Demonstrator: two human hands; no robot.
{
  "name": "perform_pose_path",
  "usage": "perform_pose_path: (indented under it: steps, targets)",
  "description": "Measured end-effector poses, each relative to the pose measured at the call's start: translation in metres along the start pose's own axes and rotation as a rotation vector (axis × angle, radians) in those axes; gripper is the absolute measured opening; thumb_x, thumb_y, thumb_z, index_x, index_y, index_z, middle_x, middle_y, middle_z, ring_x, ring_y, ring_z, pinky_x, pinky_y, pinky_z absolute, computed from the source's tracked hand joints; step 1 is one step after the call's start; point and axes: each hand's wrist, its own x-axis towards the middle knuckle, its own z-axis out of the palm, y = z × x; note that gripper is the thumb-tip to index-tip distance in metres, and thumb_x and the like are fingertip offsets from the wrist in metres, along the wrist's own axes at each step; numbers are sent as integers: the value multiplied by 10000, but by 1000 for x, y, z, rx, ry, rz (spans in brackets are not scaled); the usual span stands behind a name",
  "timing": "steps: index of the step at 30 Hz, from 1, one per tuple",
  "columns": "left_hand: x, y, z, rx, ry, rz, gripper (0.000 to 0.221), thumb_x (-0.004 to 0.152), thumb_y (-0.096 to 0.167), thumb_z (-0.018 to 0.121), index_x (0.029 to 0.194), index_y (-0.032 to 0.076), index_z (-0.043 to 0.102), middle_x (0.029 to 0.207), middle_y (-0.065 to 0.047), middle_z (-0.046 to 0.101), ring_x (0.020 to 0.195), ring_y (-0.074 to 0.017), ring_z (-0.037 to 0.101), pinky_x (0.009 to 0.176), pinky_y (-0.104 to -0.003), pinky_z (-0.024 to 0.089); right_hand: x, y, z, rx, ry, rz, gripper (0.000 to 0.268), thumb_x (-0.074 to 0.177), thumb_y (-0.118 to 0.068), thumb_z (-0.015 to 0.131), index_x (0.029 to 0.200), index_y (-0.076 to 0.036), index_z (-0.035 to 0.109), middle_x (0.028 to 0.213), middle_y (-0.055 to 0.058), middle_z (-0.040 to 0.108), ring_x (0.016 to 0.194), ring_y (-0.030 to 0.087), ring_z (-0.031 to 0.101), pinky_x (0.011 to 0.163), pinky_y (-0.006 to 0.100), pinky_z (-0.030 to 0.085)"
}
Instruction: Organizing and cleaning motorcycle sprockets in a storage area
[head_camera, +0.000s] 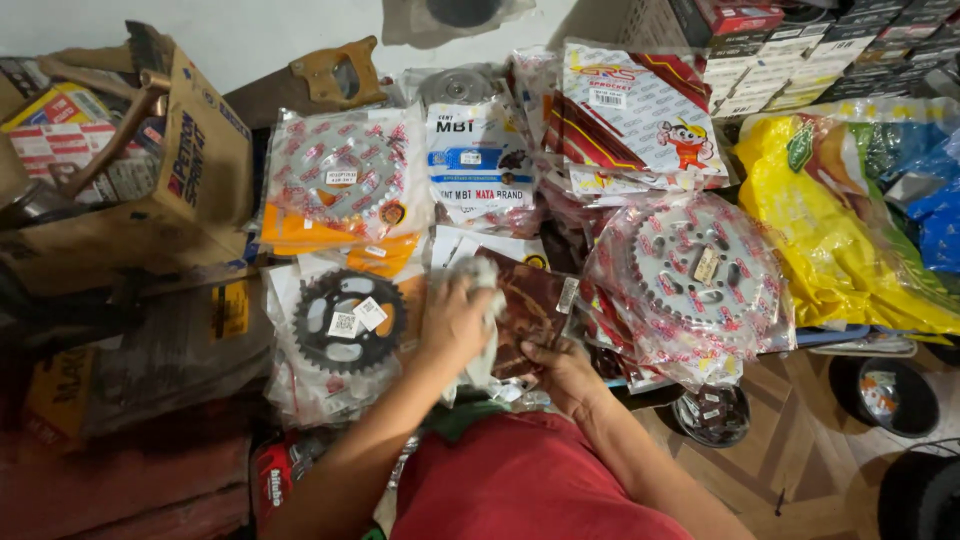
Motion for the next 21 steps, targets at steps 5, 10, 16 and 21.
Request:
perform_pose_path:
  steps: [5, 10, 16, 21]
  targets:
    - [58, -19, 25, -6, 5, -138, 418, 690, 259, 851, 1054, 154, 678, 1049, -138, 635, 944, -395, 678, 801, -514, 583, -11, -15, 14, -50, 16, -26, 176, 812, 12, 809, 890, 102, 680, 729, 154, 687, 581, 241, 702, 504, 360, 623]
    - [76, 25, 49, -107, 168, 40, 291, 722, 229, 812, 984, 146, 718, 954, -125, 669, 863, -392, 702, 787, -516, 572, -16, -18, 20, -85, 17, -29, 160, 818, 4, 800, 872, 96, 681, 718, 146, 673, 568, 255, 695, 510, 380, 617]
    - [47, 60, 43, -305, 163, 326, 324, 670, 217, 802, 987, 190, 744, 964, -115, 648, 975, -368, 649, 812, -495, 545, -3, -1, 5, -88, 17, -27, 171, 783, 25, 795, 911, 49, 685, 747, 136, 665, 604, 257, 703, 506, 347, 605]
    - [-4, 41, 41, -413, 115, 356, 348, 740, 220, 763, 1086, 204, 736, 1058, -148, 640, 984, -377, 648, 858, -477, 534, 19, 19, -24, -138, -46, -38, 357, 679, 167, 741, 1031, 141, 682, 821, 203, 665, 676, 362, 711, 594, 467, 610]
